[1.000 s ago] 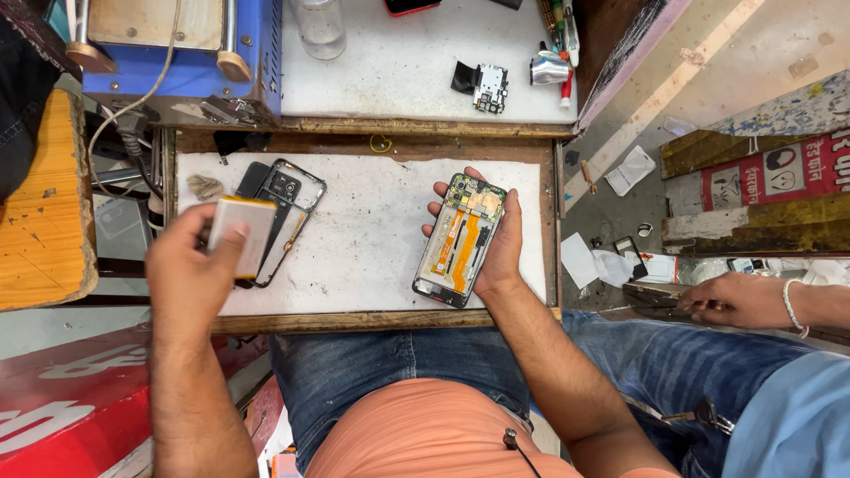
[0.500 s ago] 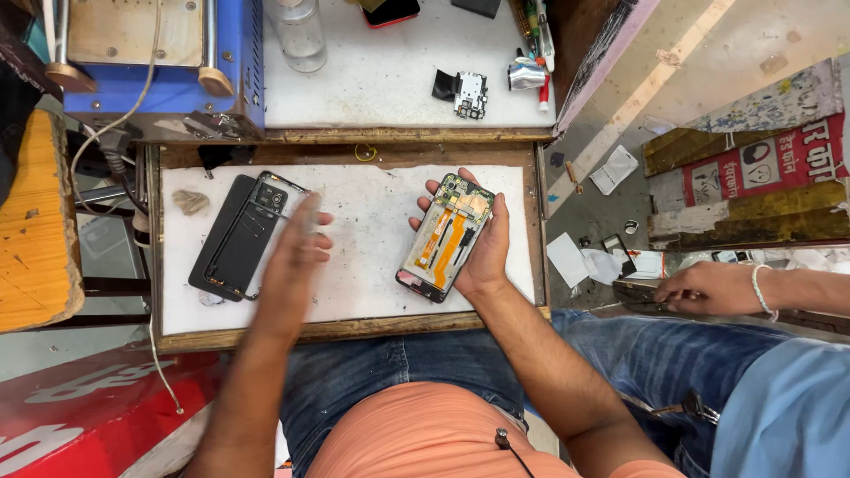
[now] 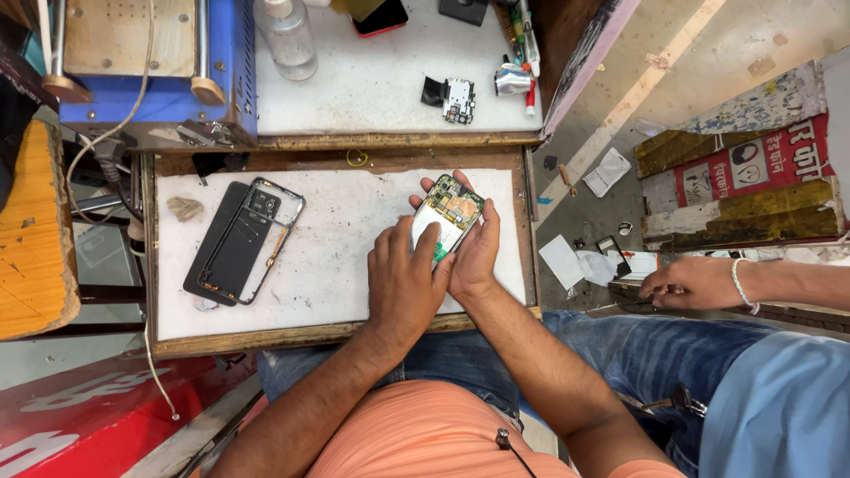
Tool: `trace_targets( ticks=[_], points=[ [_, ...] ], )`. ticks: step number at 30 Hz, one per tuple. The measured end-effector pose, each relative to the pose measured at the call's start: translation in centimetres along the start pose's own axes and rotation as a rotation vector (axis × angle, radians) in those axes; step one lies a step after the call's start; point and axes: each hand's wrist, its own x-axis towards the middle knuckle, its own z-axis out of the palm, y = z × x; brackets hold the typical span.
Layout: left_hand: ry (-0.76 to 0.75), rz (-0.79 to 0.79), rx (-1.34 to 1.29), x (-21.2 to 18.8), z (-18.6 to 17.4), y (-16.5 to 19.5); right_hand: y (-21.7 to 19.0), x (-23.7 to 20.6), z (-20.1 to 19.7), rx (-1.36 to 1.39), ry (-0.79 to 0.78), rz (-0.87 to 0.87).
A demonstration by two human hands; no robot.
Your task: The person cleans the screen of a smartphone with a cloth, then opens the device to access the internal components. They remove the back cover and frame, place a metal frame over the internals, and reassemble the phone. The person handles the phone and its parts throughout the process.
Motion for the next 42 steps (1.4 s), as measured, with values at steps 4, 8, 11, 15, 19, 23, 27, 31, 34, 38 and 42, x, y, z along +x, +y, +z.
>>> trace_targets(
  ticks=[4, 8, 11, 15, 19, 23, 27, 31, 34, 38, 42],
  points=[
    [0.01, 0.017, 0.049, 0.0, 0.2, 0.3, -0.1, -0.2, 0.6, -0.016, 0.019, -0.003],
    [0.022, 0.075, 0.121, -0.2, 0.4, 0.3, -0.4, -0.2, 1.0, 0.091, 0.019, 0.046],
    [-0.051, 0.08, 0.073, -0.7, 0.1, -0.4, -0.5, -0.3, 0.9, 0.09, 0.013, 0.041],
    [-0.034, 0.129, 0.004, -1.3, -0.8, -2.3, -0.4, -0.1, 0.5, 0.082, 0.002, 0.064],
    [-0.042, 0.142, -0.003, -1.5, -1.4, -3.0, -0.3, -0.4, 0.5, 0.05, -0.002, 0.086],
    [-0.011, 0.127, 0.005, -0.9, -2.2, -3.2, 0.0, -0.5, 0.9, 0.043, -0.04, 0.11],
    [0.015, 0.203, 0.01, 0.1, -2.2, -2.6, 0.2, -0.7, 0.8, -0.015, -0.032, 0.104],
    [0.012, 0.251, 0.071, 0.8, -1.4, -2.3, 0.2, -0.7, 0.5, -0.003, -0.075, 0.116],
    [0.014, 0.25, 0.098, 0.9, -0.9, -2.3, 0.2, -0.5, 0.4, 0.0, -0.058, 0.128],
    [0.03, 0.219, 0.147, 0.9, -0.1, -1.7, 0.2, -0.4, 0.1, -0.06, -0.003, 0.154],
    [0.024, 0.224, 0.165, 1.8, 0.4, -1.0, 0.2, -0.3, -0.5, -0.053, 0.069, 0.165]
  ],
)
